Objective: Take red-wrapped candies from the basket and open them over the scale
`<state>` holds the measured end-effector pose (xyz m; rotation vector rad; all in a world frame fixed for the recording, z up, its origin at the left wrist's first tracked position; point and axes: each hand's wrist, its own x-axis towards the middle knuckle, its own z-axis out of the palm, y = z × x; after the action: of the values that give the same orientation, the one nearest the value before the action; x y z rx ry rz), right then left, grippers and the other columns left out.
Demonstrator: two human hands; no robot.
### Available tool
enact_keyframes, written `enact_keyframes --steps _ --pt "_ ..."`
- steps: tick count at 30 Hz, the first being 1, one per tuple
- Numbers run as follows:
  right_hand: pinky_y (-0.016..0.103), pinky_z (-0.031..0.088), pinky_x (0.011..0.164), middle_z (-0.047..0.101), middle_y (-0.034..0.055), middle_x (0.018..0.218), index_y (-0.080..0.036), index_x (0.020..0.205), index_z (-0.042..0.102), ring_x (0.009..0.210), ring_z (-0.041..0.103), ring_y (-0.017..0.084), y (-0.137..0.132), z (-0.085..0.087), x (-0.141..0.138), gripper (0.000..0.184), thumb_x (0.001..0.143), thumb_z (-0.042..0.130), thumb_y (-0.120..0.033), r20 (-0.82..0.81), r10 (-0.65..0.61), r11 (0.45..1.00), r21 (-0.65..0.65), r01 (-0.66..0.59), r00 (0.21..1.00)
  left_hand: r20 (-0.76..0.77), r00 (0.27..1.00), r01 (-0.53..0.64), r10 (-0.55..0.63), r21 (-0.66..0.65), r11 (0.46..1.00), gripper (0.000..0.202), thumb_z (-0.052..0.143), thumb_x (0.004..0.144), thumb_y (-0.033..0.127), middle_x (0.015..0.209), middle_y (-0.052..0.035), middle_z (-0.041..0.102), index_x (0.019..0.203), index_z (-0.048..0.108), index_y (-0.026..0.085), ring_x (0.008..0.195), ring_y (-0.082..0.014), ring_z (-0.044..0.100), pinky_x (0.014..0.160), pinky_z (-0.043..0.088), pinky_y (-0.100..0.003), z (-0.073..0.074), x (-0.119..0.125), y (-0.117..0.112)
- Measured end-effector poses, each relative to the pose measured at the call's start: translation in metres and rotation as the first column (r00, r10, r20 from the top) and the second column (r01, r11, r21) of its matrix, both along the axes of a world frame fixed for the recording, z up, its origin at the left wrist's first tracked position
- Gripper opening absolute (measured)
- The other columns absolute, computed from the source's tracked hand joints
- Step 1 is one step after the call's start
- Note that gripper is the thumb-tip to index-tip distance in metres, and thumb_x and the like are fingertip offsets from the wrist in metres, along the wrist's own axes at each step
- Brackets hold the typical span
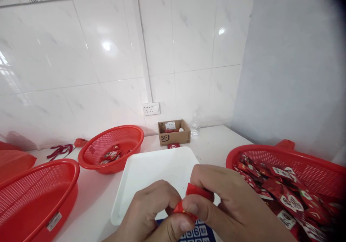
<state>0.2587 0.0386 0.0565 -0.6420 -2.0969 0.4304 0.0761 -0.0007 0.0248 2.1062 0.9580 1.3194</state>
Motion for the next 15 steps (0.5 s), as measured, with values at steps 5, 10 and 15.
enact_keyframes --steps 5,10,15 --pt "0.021 0.029 0.044 0.038 -0.0060 0.051 -0.018 0.057 0.032 0.046 0.036 0.008 -0.004 -0.002 -0.003 0.057 0.101 0.040 -0.054 -0.067 0.021 1.000 0.017 -0.020 0.998 0.045 0.995 0.094 -0.090 -0.084 0.992 0.028 0.056 0.095 0.042 0.069 0.0003 0.055 0.079 0.061 0.019 0.061 -0.0118 0.052 0.057 0.041 -0.022 0.005 0.002 -0.004" --pt "0.023 0.029 0.044 0.031 -0.0054 0.052 -0.018 0.059 0.027 0.044 0.034 0.008 -0.004 0.000 -0.005 0.055 0.102 0.038 -0.050 -0.116 0.046 0.996 0.075 -0.038 0.992 0.047 0.993 0.119 -0.112 -0.186 0.975 0.031 0.055 0.094 0.045 0.070 -0.0005 0.053 0.080 0.063 0.019 0.063 -0.0126 0.051 0.057 0.042 -0.023 0.011 0.004 -0.010" --pt "0.024 0.025 0.041 0.030 -0.0050 0.052 -0.018 0.059 0.027 0.042 0.033 0.007 -0.004 0.001 -0.002 0.054 0.102 0.042 -0.046 -0.094 0.085 0.990 0.123 -0.073 0.992 0.063 0.992 0.116 -0.109 -0.125 0.985 0.025 0.055 0.096 0.038 0.068 0.0011 0.051 0.081 0.065 0.021 0.058 -0.0108 0.048 0.054 0.040 -0.021 0.012 0.004 -0.013"
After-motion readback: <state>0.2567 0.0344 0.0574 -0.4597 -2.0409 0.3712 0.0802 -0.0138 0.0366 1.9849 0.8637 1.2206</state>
